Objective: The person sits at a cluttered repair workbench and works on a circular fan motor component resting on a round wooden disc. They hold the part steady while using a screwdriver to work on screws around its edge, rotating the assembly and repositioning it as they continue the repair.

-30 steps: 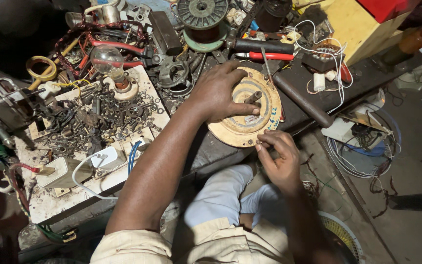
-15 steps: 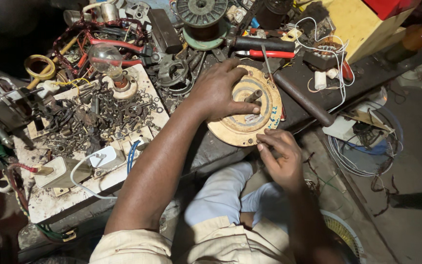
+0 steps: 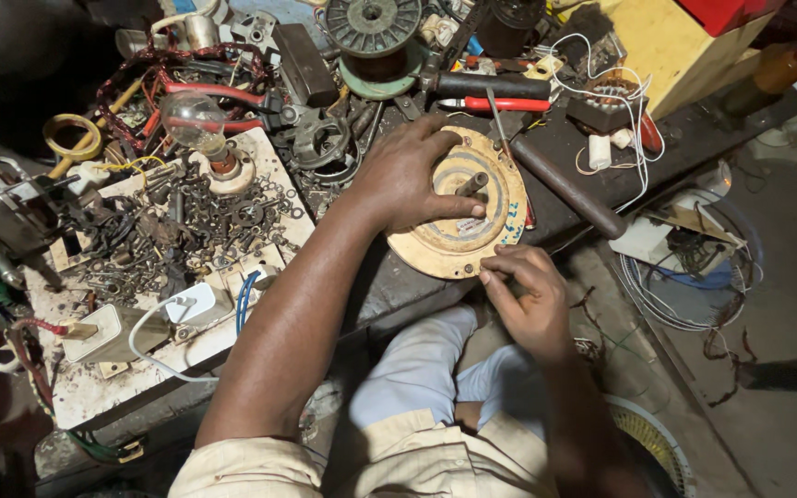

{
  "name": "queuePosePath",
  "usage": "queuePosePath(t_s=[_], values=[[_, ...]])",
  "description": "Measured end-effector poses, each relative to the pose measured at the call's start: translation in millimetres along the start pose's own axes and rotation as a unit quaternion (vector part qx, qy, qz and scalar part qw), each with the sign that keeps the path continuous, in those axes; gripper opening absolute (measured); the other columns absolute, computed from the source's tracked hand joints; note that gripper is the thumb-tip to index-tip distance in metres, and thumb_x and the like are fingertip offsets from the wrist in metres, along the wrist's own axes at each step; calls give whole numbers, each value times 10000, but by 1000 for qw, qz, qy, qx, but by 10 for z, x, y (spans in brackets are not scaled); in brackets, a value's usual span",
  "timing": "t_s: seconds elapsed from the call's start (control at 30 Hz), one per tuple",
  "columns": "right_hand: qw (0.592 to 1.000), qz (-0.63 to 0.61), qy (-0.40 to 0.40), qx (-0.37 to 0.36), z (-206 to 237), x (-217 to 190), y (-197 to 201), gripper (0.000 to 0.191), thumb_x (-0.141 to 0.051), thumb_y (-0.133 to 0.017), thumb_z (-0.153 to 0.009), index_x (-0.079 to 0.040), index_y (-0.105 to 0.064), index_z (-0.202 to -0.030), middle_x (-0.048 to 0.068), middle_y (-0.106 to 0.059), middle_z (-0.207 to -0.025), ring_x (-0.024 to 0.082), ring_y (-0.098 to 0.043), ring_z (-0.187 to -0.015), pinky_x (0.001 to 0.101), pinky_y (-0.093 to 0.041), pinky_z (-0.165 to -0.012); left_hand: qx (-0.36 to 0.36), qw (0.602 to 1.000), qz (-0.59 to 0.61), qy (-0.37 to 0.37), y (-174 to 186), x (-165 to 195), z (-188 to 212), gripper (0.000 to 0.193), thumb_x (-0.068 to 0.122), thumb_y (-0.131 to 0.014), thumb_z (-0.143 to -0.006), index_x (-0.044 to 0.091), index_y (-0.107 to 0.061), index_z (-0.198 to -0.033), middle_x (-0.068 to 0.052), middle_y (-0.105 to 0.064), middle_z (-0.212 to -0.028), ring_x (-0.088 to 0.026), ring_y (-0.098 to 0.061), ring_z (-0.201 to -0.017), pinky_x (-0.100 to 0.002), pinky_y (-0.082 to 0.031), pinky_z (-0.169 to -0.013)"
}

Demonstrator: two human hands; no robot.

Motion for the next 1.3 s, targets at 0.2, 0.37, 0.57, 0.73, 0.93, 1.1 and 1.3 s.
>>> queuePosePath(t_s=[0.2, 0.37, 0.57, 0.73, 0.93, 1.1, 1.3], values=[[1000, 7, 12, 1, -10, -38, 0, 209, -4, -773, -861, -7, -730, -1065, 129, -707, -1045, 268, -672, -1110, 363, -520, -968, -3, 1000, 3, 2, 5, 6, -2, 1000, 740, -822, -645, 60, -632, -1352, -214, -505, -1487, -420, -492, -1359, -535, -368, -1120], [1000, 13, 16, -2, -20, -82, 5, 170, -2, -761, -887, -11, -753, -1057, 119, -712, -1038, 265, -676, -1118, 372, -522, -989, -3, 1000, 0, 3, 8, 8, -5, 998, 745, -820, -646, 60, -633, -1348, -205, -508, -1489, -413, -502, -1353, -532, -379, -1116], [1000, 30, -5, -2, -7, 12, -20, 137, -23, -797, -861, -11, -737, -983, 122, -717, -1016, 270, -679, -1114, 369, -522, -968, 1, 1000, -7, -7, 1, 15, -11, 1001, 749, -825, -637, 50, -639, -1330, -220, -500, -1491, -428, -485, -1356, -536, -364, -1114], [999, -23, 1, 36, 58, 137, 60, 223, -30, -815, -850, 11, -709, -1042, 167, -695, -1116, 272, -679, -1069, 352, -547, -928, 21, 1000, -15, -6, -73, -49, -31, 993, 755, -802, -667, 55, -634, -1350, -251, -483, -1499, -442, -472, -1373, -513, -368, -1131], [998, 23, 37, 39, 27, 234, 33, 185, -28, -812, -895, 1, -716, -1050, 143, -704, -1109, 270, -680, -1090, 357, -537, -971, 32, 996, -76, 35, -123, 24, -32, 937, 726, -744, -672, 95, -614, -1351, -228, -456, -1526, -427, -409, -1419, -616, -340, -1105], [999, 9, 17, 45, -5, 380, 63, 169, -50, -803, -915, -18, -725, -1062, 135, -710, -1072, 234, -686, -1032, 338, -535, -959, 50, 981, -136, 128, -232, 158, -18, 892, 631, -712, -691, 67, -564, -1365, -201, -458, -1535, -419, -386, -1438, -660, -333, -1089], [999, 24, 13, 41, 12, 382, 69, 164, -44, -799, -919, -27, -727, -1066, 126, -707, -1057, 223, -687, -1036, 326, -535, -944, 112, 980, -117, 118, -175, 217, 73, 850, 555, -727, -684, 49, -565, -1348, -190, -495, -1517, -409, -415, -1429, -637, -339, -1094]])
Point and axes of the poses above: each hand's wrist, its own z-axis away from the middle knuckle, its own y-axis out of the back of the hand, x = y × z, the point moved 10 cm from there along -z, towards the middle knuckle
